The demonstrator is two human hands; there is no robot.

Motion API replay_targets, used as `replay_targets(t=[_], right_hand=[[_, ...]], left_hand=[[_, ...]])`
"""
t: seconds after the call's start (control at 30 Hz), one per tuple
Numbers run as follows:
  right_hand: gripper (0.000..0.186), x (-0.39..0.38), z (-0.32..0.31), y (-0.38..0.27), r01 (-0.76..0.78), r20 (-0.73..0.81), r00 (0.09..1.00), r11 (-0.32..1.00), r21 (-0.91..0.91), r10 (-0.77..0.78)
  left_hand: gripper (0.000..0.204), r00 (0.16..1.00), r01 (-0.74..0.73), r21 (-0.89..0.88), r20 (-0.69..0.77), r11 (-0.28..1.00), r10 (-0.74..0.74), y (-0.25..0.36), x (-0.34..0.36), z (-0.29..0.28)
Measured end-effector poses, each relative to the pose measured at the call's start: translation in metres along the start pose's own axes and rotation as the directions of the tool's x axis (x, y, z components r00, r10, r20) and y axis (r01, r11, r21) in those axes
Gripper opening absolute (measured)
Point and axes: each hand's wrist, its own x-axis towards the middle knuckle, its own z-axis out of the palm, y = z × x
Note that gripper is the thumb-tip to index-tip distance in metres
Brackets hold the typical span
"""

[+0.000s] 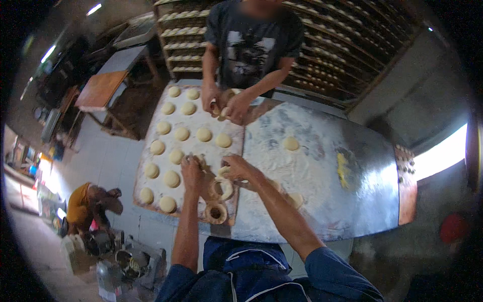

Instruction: The person shapes dough balls into ring-shaped pastries by hand and places them on a wooden board. Two coworkers also shape dough at the same table, and the finished rings are arranged in rows on the board.

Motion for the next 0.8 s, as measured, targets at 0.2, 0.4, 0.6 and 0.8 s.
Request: replay_targets(t=[0.2,0.4,0.6,0.8], right_hand=[[0.032,-0.097,-0.038,-0.003,-0.148,-0.234,0.926,0.857,0.494,0.295],[0.026,-0.206,-0.063,0.098,-0.664,-0.675,0.553,0.748,-0.004,0.488],[0.030,-0.238,-0.076,0.072,-0.487,-0.581,0.603,0.829,0.275,0.547],[0.046,-0.274,-0.079,0.047,0.048,-0.532,0.625,0.652,0.757,0.572]], left_hand=[[0.031,0.898,-0.041,-0.078,0.435,0.996,0.071,0.002,0.028,-0.024],[0.046,0.875,0.155,-0.445,0.476,0.882,0.086,0.138,-0.014,-0.010],[0.046,0.909,-0.232,-0.514,0.189,0.826,0.372,0.232,-0.079,0.023],[0.034,0.652,0.578,-0.729,0.683,0.368,0.329,0.283,-0.110,0.044]])
